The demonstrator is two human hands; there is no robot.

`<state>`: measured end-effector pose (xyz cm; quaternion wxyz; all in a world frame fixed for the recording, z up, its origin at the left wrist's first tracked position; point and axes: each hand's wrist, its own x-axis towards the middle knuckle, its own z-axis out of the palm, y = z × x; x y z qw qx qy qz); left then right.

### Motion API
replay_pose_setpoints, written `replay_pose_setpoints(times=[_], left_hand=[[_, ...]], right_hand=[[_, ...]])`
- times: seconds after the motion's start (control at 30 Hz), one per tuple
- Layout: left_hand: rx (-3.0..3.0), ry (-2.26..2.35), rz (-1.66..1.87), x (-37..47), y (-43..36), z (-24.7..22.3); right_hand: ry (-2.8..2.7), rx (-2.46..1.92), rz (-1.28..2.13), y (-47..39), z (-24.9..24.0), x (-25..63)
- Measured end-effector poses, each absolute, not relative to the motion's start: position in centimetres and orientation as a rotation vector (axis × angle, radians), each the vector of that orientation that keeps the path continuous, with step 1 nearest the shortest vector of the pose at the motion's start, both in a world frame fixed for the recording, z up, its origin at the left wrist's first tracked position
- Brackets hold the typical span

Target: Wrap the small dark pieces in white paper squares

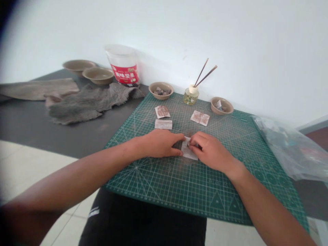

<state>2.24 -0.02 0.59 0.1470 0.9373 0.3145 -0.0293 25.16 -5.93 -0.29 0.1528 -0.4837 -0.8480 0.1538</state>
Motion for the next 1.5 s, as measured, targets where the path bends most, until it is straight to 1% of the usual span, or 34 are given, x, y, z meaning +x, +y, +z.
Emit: replay_pose_setpoints(times=[0.07, 0.13, 0.2, 0.3, 0.4, 0.5, 0.6, 0.67, 0.8, 0.87, 0.97, 1.03, 1.13, 1.23, 1.3, 1.37, 1.43, 1.5], left_hand=[[2.696, 0.901, -0.091, 2.3, 0.0, 0.5], [2.696, 0.893, -0.095, 2.3, 0.0, 0.5], [2.698, 0.887, -0.096, 2.3, 0.0, 0.5], [2.703, 0.890, -0.097, 2.3, 0.0, 0.5], [2.714, 0.897, -0.096, 2.3, 0.0, 0.5], [2.726, 0.872, -0.091, 2.2, 0.0, 0.5], [2.739, 0.853, -0.081, 2.2, 0.0, 0.5], [2.746, 0.862, -0.071, 2.2, 0.0, 0.5], [2.751, 0.877, -0.066, 2.2, 0.0, 0.4], [2.747, 0.864, -0.068, 2.2, -0.1, 0.4], [2.744, 0.843, -0.058, 2.1, -0.1, 0.5], [2.745, 0.845, -0.054, 2.1, -0.1, 0.6], [2.748, 0.856, -0.057, 2.1, -0.1, 0.6], [2.745, 0.845, -0.056, 2.1, -0.2, 0.6], [2.739, 0.840, -0.059, 2.0, -0.2, 0.6], [2.734, 0.849, -0.059, 2.0, -0.2, 0.6], [2.733, 0.860, -0.059, 2.0, -0.2, 0.6], [2.735, 0.859, -0.057, 2.0, -0.2, 0.6]], right_hand=[[-2.491, -1.414, 0.512, -5.9, 0.2, 25.7], [-2.565, -1.344, 0.641, -6.1, 0.4, 25.9], [-2.566, -1.262, 0.700, -6.3, 0.3, 25.5], [-2.465, -1.269, 0.575, -6.0, -0.3, 24.7], [-2.403, -1.421, 0.409, -5.4, -0.5, 25.2], [-2.443, -1.473, 0.491, -5.5, -0.2, 26.0], [-2.508, -1.337, 0.659, -6.1, -0.1, 25.7], [-2.485, -1.308, 0.624, -6.1, -0.3, 25.3], [-2.394, -1.482, 0.389, -5.7, -0.6, 25.5], [-2.428, -1.471, 0.459, -5.8, -0.6, 25.5], [-2.493, -1.321, 0.638, -6.2, -0.6, 24.9], [-2.458, -1.331, 0.593, -6.2, -0.7, 24.6], [-2.387, -1.487, 0.434, -6.0, -0.6, 25.1], [-2.444, -1.503, 0.521, -6.2, -0.3, 25.8], [-2.493, -1.410, 0.651, -6.7, -0.2, 25.6], [-2.499, -1.323, 0.709, -7.0, -0.3, 25.0], [-2.453, -1.326, 0.648, -7.0, -0.6, 24.6], [-2.392, -1.407, 0.517, -6.7, -0.8, 24.6]])
